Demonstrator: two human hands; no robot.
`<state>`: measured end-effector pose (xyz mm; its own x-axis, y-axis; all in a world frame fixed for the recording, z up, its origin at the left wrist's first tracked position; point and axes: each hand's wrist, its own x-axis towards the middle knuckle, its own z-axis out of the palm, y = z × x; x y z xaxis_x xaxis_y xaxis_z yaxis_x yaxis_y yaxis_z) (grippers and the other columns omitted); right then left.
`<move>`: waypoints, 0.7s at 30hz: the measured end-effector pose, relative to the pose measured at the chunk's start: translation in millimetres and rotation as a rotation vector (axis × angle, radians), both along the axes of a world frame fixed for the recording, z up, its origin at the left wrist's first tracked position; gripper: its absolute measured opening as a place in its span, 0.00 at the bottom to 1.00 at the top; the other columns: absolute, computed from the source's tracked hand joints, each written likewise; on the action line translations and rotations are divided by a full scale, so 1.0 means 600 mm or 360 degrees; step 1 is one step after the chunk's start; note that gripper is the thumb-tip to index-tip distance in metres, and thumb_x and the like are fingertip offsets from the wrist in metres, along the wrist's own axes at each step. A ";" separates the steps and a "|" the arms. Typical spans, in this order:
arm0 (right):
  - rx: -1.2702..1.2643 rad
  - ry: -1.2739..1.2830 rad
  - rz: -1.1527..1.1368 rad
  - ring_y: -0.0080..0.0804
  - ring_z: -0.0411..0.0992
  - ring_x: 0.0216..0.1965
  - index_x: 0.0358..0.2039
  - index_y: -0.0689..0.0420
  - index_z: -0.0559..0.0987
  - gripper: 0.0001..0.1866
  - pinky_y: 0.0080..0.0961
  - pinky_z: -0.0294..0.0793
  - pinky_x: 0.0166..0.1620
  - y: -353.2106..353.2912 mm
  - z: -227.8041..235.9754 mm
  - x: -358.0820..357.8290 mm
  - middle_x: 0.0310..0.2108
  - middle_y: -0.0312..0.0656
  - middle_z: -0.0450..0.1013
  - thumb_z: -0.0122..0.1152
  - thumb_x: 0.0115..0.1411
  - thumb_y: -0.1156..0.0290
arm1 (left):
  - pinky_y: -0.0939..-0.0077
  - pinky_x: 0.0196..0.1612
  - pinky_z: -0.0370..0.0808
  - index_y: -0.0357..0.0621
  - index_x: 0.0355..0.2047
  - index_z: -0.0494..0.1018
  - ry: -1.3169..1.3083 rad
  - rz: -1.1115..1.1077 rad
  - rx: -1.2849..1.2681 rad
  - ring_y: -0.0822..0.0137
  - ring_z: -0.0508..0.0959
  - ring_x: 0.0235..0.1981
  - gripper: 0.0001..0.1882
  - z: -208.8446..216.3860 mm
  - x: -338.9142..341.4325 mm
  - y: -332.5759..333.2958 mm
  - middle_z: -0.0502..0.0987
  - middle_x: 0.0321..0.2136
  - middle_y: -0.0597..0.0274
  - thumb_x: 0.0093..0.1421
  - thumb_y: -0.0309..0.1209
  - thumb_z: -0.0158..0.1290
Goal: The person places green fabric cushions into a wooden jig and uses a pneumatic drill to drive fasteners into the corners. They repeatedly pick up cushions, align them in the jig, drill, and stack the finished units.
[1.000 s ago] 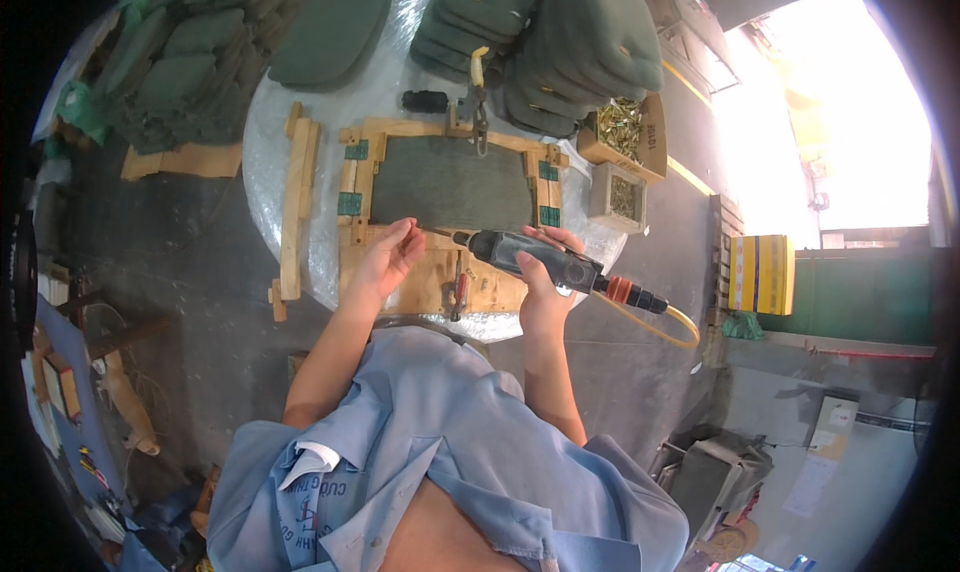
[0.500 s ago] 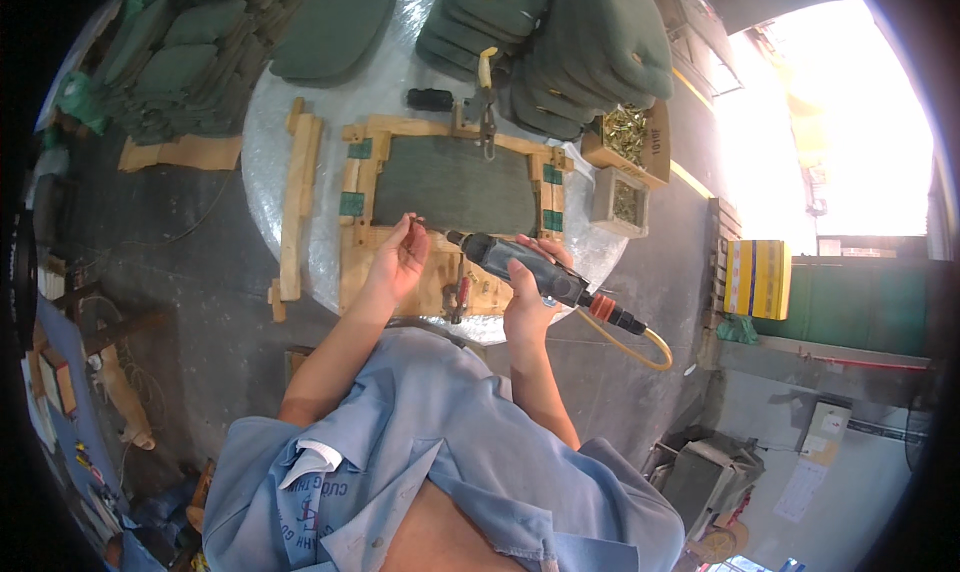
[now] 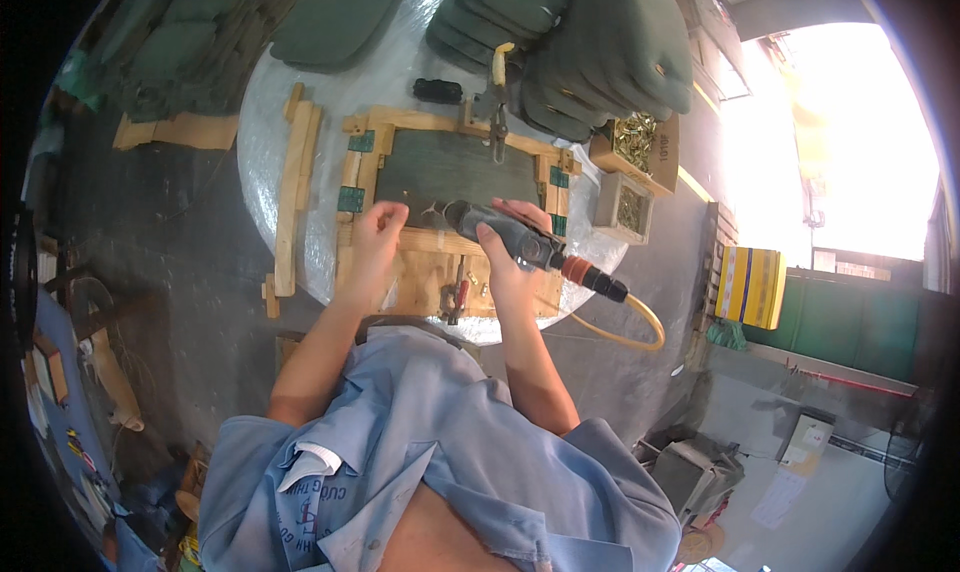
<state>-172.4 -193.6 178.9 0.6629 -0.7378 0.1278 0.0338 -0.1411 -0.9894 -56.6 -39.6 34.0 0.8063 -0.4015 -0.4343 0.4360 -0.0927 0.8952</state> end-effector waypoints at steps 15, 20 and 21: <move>-0.0143 -0.0086 0.0290 0.34 0.80 0.51 0.52 0.61 0.77 0.24 0.32 0.79 0.57 -0.002 -0.048 0.174 0.50 0.47 0.80 0.75 0.56 0.80 | 0.52 0.38 0.83 0.51 0.69 0.72 -0.1474 -0.0953 0.1479 0.50 0.87 0.34 0.31 -0.037 0.162 0.000 0.85 0.30 0.54 0.65 0.24 0.53; -0.0143 -0.0043 0.0305 0.33 0.80 0.50 0.51 0.61 0.78 0.23 0.32 0.79 0.57 0.003 -0.057 0.187 0.49 0.45 0.80 0.75 0.55 0.79 | 0.53 0.36 0.83 0.52 0.71 0.70 -0.1469 -0.0895 0.1475 0.51 0.87 0.32 0.32 -0.050 0.151 0.010 0.86 0.30 0.54 0.65 0.25 0.53; -0.0134 -0.0040 0.0308 0.33 0.80 0.50 0.51 0.61 0.78 0.23 0.32 0.78 0.57 0.004 -0.058 0.189 0.49 0.45 0.80 0.75 0.55 0.79 | 0.54 0.36 0.84 0.51 0.71 0.70 -0.1472 -0.0922 0.1497 0.52 0.87 0.32 0.32 -0.051 0.151 0.012 0.86 0.31 0.54 0.65 0.25 0.53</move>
<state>-59.2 -191.1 144.2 0.7870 -0.5830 0.2019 0.0929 -0.2114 -0.9730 34.2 -32.5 3.3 0.7656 -0.6282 -0.1385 -0.5594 -0.7564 0.3390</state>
